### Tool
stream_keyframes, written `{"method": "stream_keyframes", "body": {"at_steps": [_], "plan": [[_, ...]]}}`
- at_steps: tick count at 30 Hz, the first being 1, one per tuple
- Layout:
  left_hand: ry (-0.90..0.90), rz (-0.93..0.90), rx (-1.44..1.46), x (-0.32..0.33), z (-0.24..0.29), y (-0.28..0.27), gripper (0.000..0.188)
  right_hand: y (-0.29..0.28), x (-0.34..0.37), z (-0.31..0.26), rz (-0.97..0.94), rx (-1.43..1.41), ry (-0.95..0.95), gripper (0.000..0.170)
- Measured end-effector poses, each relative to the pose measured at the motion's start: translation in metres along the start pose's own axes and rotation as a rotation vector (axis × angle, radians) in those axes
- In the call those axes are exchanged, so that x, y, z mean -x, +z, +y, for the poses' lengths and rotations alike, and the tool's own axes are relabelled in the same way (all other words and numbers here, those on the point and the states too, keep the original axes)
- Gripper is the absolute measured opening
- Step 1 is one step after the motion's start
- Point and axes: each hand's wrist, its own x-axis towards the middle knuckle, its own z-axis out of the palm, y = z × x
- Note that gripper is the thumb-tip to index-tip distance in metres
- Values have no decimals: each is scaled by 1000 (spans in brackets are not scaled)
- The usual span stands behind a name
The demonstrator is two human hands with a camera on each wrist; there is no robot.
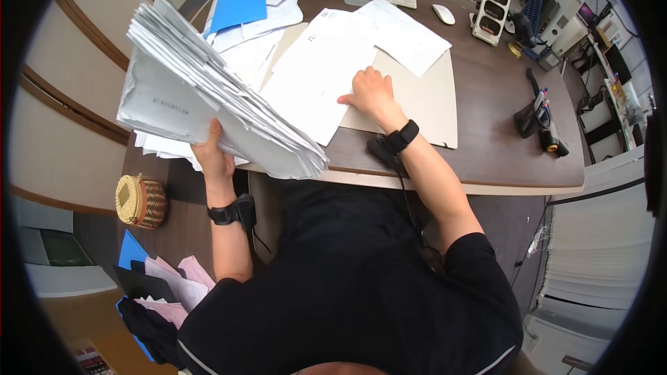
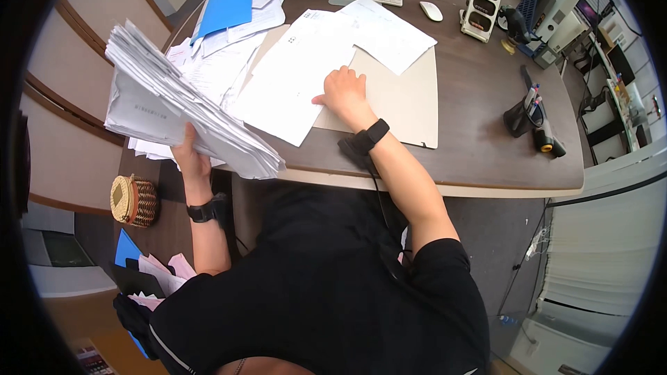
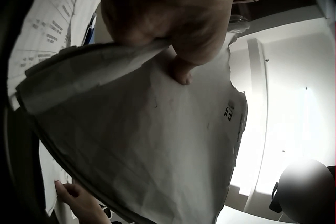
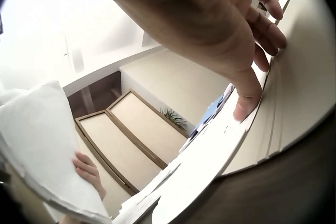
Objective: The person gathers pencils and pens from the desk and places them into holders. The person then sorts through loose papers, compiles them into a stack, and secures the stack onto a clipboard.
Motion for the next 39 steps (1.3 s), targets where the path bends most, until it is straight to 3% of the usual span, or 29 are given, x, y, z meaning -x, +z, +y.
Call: {"method": "stream_keyframes", "body": {"at_steps": [6, 11, 14, 18, 20, 23, 26, 39], "plan": [[17, -12, -14, 1, -2, 0, 52, 9, -1, -4, 47, -52, -65, 43], [9, -35, -25, 2, -3, 0, 53, 10, -8, -1, -149, -220, -23, 31], [-7, -28, -17, 3, -3, 2, 53, 12, -5, -2, -77, -295, -20, 26], [16, -17, -33, 2, -6, 0, 53, 15, -9, 2, -76, -327, -37, 37], [21, -19, -34, 5, -3, 6, 51, 5, -3, 1, -58, -114, 60, 53], [-4, -7, -59, 4, -5, -6, 50, -7, -6, 14, -61, -63, 133, 69], [-12, -4, -28, 5, -2, 1, 49, -7, -15, 24, -124, -16, 141, 71], [-18, -18, -44, 9, -5, 3, 53, 2, -29, 29, -189, -171, 141, 43]]}}
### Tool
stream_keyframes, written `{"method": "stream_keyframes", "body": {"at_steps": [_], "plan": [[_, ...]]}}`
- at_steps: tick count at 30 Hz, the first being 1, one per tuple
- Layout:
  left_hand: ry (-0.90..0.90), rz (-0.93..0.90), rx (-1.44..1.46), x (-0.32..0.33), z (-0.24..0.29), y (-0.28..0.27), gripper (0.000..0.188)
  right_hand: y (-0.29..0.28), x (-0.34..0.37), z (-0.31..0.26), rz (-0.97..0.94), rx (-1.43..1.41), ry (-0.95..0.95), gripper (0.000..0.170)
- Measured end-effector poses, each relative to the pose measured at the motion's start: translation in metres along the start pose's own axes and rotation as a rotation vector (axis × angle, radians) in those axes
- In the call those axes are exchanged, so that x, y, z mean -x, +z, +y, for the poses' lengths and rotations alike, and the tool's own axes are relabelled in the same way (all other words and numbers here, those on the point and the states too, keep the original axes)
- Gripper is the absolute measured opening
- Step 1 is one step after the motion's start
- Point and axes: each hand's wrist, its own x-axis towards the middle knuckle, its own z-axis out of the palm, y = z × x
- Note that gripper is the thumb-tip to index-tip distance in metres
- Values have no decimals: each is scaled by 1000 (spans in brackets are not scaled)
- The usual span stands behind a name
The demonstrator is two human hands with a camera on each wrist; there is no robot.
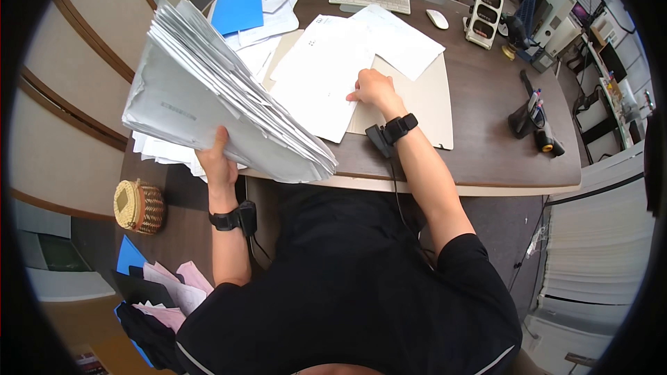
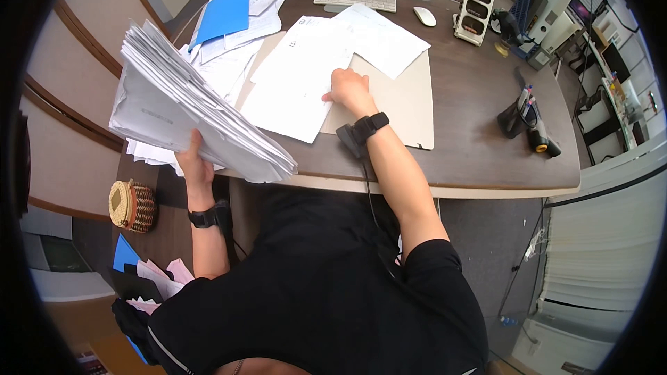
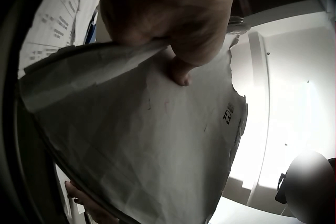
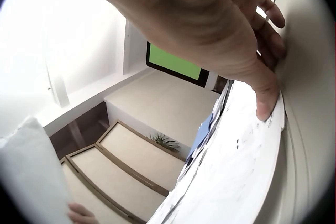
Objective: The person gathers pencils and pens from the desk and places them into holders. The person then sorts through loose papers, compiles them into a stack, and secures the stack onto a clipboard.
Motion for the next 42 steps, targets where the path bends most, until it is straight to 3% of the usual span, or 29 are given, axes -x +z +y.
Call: {"method": "stream_keyframes", "body": {"at_steps": [3, 5, 8, 15, 20, 23, 33, 39, 41, 42], "plan": [[-14, -12, 22, 0, -1, 0, 55, 3, 0, 2, -67, -69, -29, 36], [-4, -29, 21, 0, -2, -2, 56, 7, 4, 3, 11, -133, -65, 31], [-19, -27, 10, 0, -3, 0, 57, 21, 6, 10, 122, -310, -135, 33], [-22, -41, -3, 0, -5, 1, 57, 14, 9, 8, 22, -416, -79, 38], [-16, -52, -10, 0, -4, -2, 57, 1, 9, 9, 120, -19, -27, 39], [-31, -51, -21, 2, -5, -4, 57, 3, -11, 17, -19, -75, 16, 42], [-53, -61, -26, 4, -5, 6, 57, 3, 1, -2, 120, 3, -17, 38], [-49, -72, -36, 5, -6, 11, 59, 5, 5, 10, 192, -307, -138, 22], [-115, -114, -19, 7, -8, 11, 58, 6, 20, 18, 168, -844, -239, 14], [-116, -109, -21, 8, -8, 16, 58, 2, 30, 23, 163, -845, -240, 14]]}}
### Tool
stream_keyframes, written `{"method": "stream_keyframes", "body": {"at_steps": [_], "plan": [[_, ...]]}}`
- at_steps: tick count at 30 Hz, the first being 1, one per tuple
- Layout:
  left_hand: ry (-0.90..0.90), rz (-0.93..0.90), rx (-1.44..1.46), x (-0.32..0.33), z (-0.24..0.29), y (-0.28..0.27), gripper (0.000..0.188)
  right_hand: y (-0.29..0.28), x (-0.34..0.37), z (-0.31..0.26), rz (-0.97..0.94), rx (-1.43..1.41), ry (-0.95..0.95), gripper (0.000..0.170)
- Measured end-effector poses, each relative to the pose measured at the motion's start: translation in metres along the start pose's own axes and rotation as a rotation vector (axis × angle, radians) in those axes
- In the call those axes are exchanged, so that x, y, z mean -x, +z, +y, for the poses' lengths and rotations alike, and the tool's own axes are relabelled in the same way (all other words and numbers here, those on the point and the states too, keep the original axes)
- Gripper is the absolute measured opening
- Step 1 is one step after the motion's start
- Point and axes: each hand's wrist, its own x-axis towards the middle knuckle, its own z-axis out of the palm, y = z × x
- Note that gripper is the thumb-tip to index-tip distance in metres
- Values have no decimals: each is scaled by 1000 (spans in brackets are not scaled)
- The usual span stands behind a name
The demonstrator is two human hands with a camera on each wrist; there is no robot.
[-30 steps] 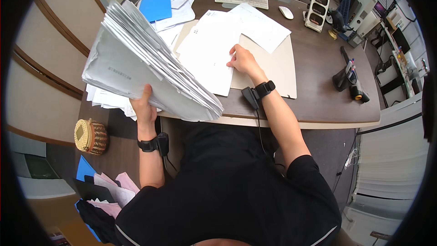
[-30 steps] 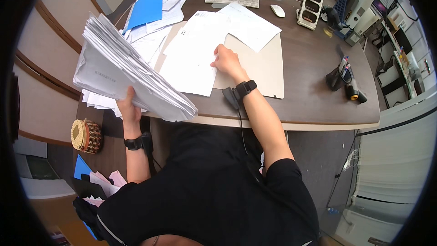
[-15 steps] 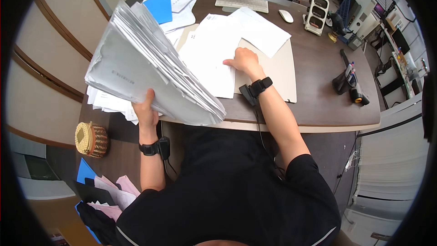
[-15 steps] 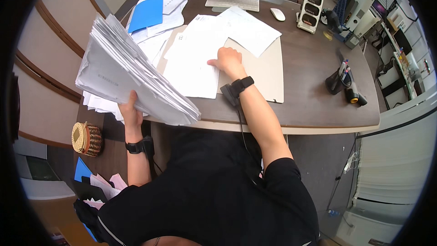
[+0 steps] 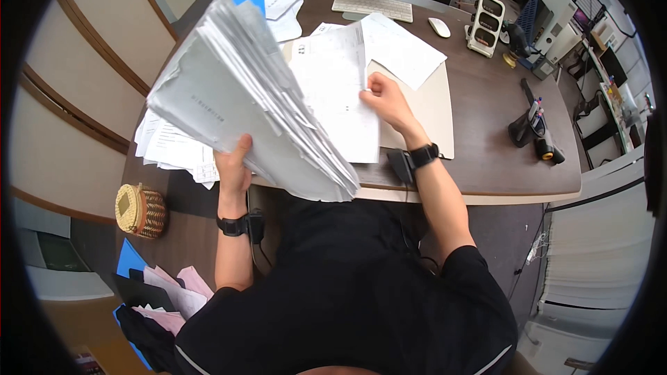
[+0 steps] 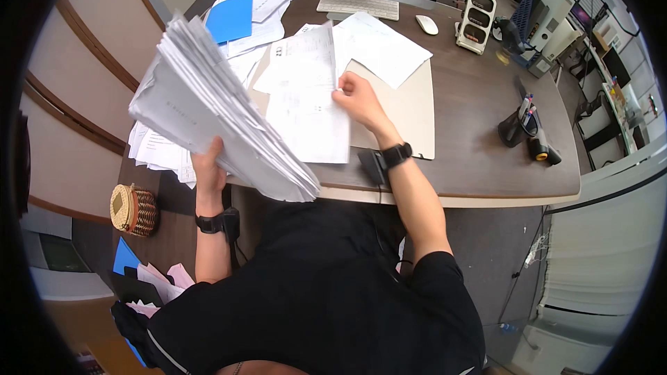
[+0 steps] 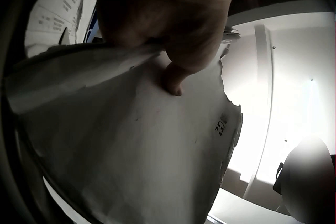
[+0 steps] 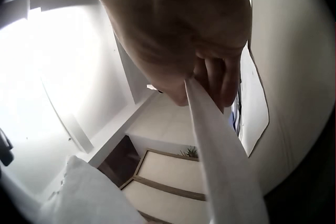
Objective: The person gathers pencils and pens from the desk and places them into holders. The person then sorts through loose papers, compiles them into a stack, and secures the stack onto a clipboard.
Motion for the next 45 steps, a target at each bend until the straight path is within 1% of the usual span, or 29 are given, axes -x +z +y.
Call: {"method": "stream_keyframes", "body": {"at_steps": [2, 3, 5, 6, 7, 8, 9, 12, 13, 15, 16, 17, 19, 22, 23, 25, 26, 28, 29, 31, 32, 34, 36, 38, 40, 41, 42, 43, 45], "plan": [[-105, -105, -10, 1, 3, 19, 57, -14, 22, -17, -9, -432, 71, 12], [-111, -101, -10, 1, 4, 30, 57, -17, 31, -26, -11, -431, 78, 12], [-268, -288, -144, -2, 2, 55, 56, -25, 44, -40, -13, -635, 85, 16], [-266, -290, -144, -6, -5, 64, 56, -26, 46, -35, -30, -657, 34, 27], [-334, -334, -240, -11, -14, 71, 55, -26, 47, -27, -29, -658, 30, 27], [-399, -377, -339, -13, -23, 77, 54, -25, 48, -18, 42, -666, 69, 35], [-392, -379, -344, -12, -30, 84, 54, -24, 48, -15, 115, -675, 107, 42], [-205, -282, -333, -17, -44, 100, 61, -22, 54, -23, 203, -634, 51, 44], [-207, -285, -337, -19, -43, 101, 61, -27, 55, -24, 206, -639, 53, 44], [-131, -215, -253, -20, -39, 102, 61, -40, 60, -31, -61, -647, 119, 39], [-171, -218, -194, -24, -38, 99, 51, -39, 63, -41, -56, -675, 130, 38], [-174, -215, -198, -27, -36, 97, 51, -38, 64, -39, -58, -679, 134, 38], [-269, -268, -177, -31, -31, 96, 42, -37, 63, -36, 38, -742, 22, 37], [-209, -253, -215, -29, -32, 104, 38, -33, 72, -48, 152, -893, -122, 41], [-209, -253, -213, -29, -32, 107, 38, -35, 75, -52, 152, -890, -122, 41], [-197, -351, -247, -30, -32, 116, 37, -41, 81, -59, 154, -228, -143, 48], [-195, -351, -242, -31, -33, 122, 37, -43, 81, -58, 153, -223, -145, 48], [-127, -420, -316, -32, -36, 131, 37, -45, 77, -57, 175, -292, 52, 57], [-124, -412, -314, -32, -35, 134, 37, -48, 77, -57, 167, -290, 49, 57], [-152, -496, -330, -32, -30, 141, 38, -52, 79, -59, 236, -457, 55, 57], [-149, -493, -333, -35, -31, 142, 38, -46, 76, -50, 332, -394, -34, 44], [-25, -531, -444, -38, -37, 144, 38, -53, 80, -46, 277, -371, -16, 49], [-5, -553, -500, -37, -38, 148, 41, -57, 87, -38, 229, -343, 11, 56], [27, -572, -553, -39, -38, 155, 44, -57, 88, -25, 322, -316, -9, 55], [194, -634, -474, -38, -40, 161, 50, -66, 91, -19, 394, -307, 19, 55], [193, -635, -475, -41, -40, 161, 50, -70, 92, -17, 463, -295, 45, 55], [130, -627, -367, -49, -38, 160, 52, -72, 94, -16, 598, -309, -51, 39], [69, -618, -259, -60, -37, 158, 54, -77, 91, -9, 599, -312, -54, 39], [91, -585, -331, -96, -57, 139, 58, -95, 90, 16, 736, -615, -123, 42]]}}
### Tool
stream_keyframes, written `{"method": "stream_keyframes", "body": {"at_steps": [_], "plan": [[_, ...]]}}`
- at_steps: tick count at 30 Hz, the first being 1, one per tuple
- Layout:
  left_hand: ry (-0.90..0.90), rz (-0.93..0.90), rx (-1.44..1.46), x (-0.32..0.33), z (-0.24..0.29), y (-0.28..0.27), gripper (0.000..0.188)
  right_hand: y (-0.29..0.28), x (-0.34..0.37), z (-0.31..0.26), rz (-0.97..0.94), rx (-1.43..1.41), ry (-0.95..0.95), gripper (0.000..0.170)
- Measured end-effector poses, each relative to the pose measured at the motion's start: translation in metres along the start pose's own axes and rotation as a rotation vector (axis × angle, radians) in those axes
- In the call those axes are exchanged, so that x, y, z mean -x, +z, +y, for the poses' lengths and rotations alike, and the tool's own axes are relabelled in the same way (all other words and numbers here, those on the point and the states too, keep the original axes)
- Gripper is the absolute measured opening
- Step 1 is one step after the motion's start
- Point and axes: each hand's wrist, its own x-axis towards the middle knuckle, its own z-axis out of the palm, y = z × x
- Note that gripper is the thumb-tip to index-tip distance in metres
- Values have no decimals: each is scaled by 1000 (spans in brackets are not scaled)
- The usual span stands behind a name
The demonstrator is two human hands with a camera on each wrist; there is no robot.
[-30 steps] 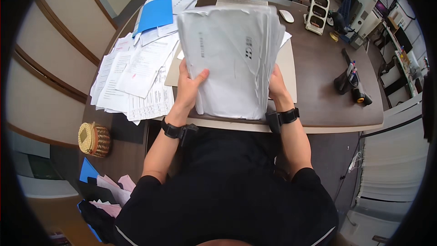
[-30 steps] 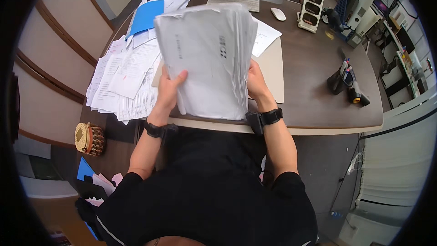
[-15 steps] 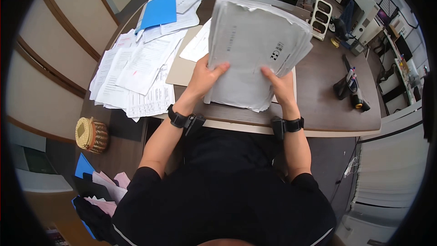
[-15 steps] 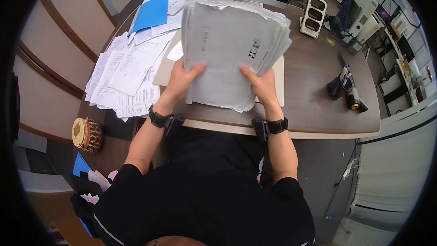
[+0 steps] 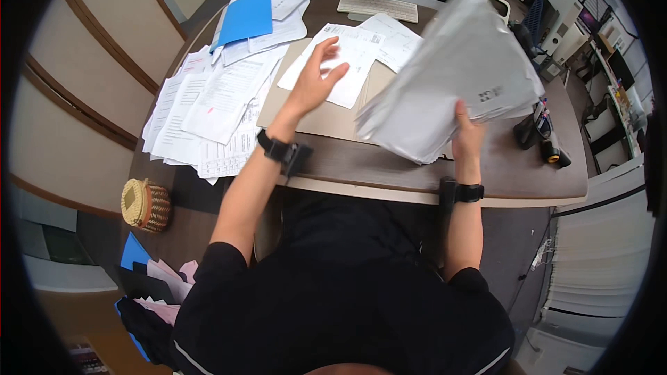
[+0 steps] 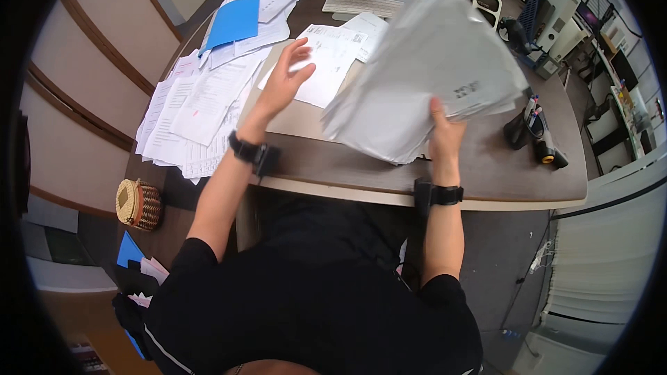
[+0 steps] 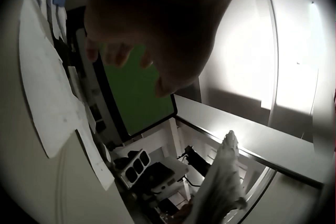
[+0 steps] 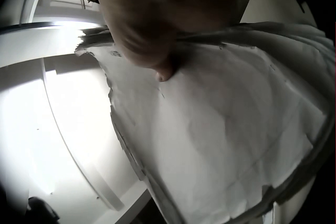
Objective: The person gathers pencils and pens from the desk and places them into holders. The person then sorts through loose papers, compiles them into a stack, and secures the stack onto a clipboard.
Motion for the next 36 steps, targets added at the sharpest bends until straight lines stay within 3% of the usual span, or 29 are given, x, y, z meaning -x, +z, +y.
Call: {"method": "stream_keyframes", "body": {"at_steps": [1, 2, 3, 5, 8, 9, 13, 15, 16, 18, 19, 22, 24, 26, 27, 29, 30, 33, 36], "plan": [[12, -25, -453, -7, -21, -18, 61, -10, -4, -2, 14, -84, 140, 45], [28, -51, -905, -9, -37, -29, 65, -15, -6, -2, 14, -86, 140, 45], [35, -50, -906, -9, -48, -35, 65, -20, -10, -2, 26, -217, 191, 45], [-353, -317, -1193, -7, -61, -38, 68, -28, -15, 5, 68, -364, 257, 45], [-422, -434, -1284, 11, -50, -24, 66, -38, -19, 12, 31, -476, 313, 44], [-370, -391, -1328, 16, -49, -20, 64, -37, -20, 13, 35, -475, 316, 44], [-517, -524, -1202, 0, -25, -23, 60, -33, -14, 8, -17, -502, 387, 40], [-399, -190, -1171, -2, -44, -33, 67, -26, -13, 6, -19, -491, 390, 39], [-397, -192, -1170, -3, -56, -42, 67, -25, -12, 4, -33, -518, 421, 38], [-412, -3, -1300, -13, -64, -61, 84, -24, -11, 1, -43, -544, 443, 38], [-536, -42, -1289, -21, -63, -66, 99, -23, -12, 0, -41, -551, 450, 38], [-564, -64, -1251, -23, -54, -77, 103, -22, -12, 0, -44, -557, 465, 38], [-550, -69, -1240, -22, -60, -81, 100, -22, -11, 1, -57, -557, 472, 38], [-485, -149, -941, -22, -64, -85, 83, -22, -11, 1, -65, -563, 507, 38], [-483, -152, -940, -19, -65, -82, 83, -23, -10, 1, -63, -562, 505, 38], [-434, -188, -400, -10, -67, -74, 68, -22, -11, 2, -82, -541, 561, 39], [-427, -190, -402, -8, -64, -68, 68, -20, -12, 2, -84, -544, 554, 39], [-172, -116, -378, 2, -51, -38, 59, -24, -13, 9, -151, -483, 668, 41], [-41, -142, -276, 9, -27, -2, 55, -21, -8, 7, -220, -422, 593, 42]]}}
